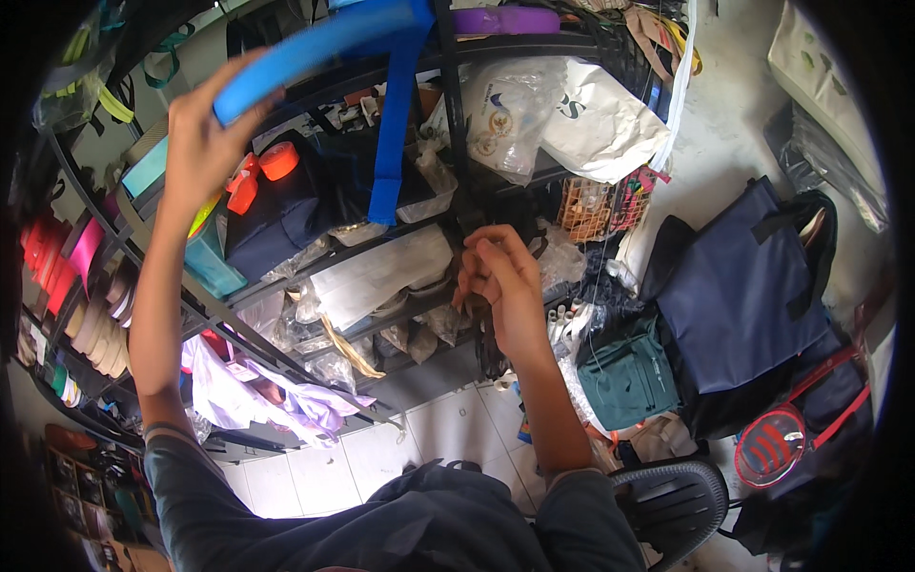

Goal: The person takes ribbon spools from cardboard boxes on the floor and places them onto a metal shelf to organize them alongside other spools.

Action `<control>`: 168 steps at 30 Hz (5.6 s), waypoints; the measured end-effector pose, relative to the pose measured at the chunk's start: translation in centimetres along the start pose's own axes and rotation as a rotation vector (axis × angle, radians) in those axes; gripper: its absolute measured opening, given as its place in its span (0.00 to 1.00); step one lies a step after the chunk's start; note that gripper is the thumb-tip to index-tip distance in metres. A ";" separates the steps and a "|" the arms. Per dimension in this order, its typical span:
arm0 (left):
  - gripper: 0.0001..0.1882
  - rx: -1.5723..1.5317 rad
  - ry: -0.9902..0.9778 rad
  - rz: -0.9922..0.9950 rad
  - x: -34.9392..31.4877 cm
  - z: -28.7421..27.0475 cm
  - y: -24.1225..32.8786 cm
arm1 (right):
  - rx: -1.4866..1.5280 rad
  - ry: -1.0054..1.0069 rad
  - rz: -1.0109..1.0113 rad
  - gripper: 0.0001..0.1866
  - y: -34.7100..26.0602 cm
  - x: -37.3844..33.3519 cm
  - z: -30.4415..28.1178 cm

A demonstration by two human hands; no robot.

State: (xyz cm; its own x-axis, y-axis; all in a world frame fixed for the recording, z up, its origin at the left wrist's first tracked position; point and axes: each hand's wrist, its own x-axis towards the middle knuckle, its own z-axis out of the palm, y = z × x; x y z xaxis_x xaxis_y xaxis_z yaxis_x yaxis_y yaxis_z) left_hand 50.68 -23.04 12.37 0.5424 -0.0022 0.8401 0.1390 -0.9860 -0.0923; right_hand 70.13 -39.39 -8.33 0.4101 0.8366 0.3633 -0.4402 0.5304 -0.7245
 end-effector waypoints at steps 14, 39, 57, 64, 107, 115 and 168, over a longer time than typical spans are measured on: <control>0.16 0.418 0.219 0.076 13.5 7.4 -11.2 | -0.100 0.035 0.116 0.11 3.1 -2.3 -1.2; 0.25 -0.215 0.010 -0.273 13.4 9.3 -14.6 | 0.003 -0.087 0.283 0.10 6.3 -1.3 0.6; 0.24 -0.144 0.243 -0.136 5.4 6.0 -3.2 | 0.000 -0.090 0.330 0.10 8.5 -3.0 0.7; 0.14 0.100 0.111 -0.440 -17.3 -1.6 4.2 | 0.025 -0.309 0.534 0.11 14.8 -3.2 6.7; 0.14 0.120 1.005 -1.993 -70.8 -38.0 35.2 | -0.501 -0.422 0.177 0.48 45.9 -8.9 49.1; 0.14 0.125 0.953 -1.936 -74.5 -44.9 25.8 | -0.561 -0.188 -0.089 0.42 50.2 -9.3 53.2; 0.12 0.597 1.296 -2.141 -123.2 -103.9 45.3 | -0.366 -1.731 1.305 0.08 83.7 -97.9 109.9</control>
State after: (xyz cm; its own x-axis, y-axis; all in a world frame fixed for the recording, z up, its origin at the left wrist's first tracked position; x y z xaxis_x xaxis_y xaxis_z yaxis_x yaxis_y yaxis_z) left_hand -95.94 -84.73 -39.77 -0.9550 0.1270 -0.2680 -0.2285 0.2606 0.9380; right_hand -94.69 -61.85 -40.14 -0.9095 -0.0236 -0.4150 0.4141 -0.1378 -0.8997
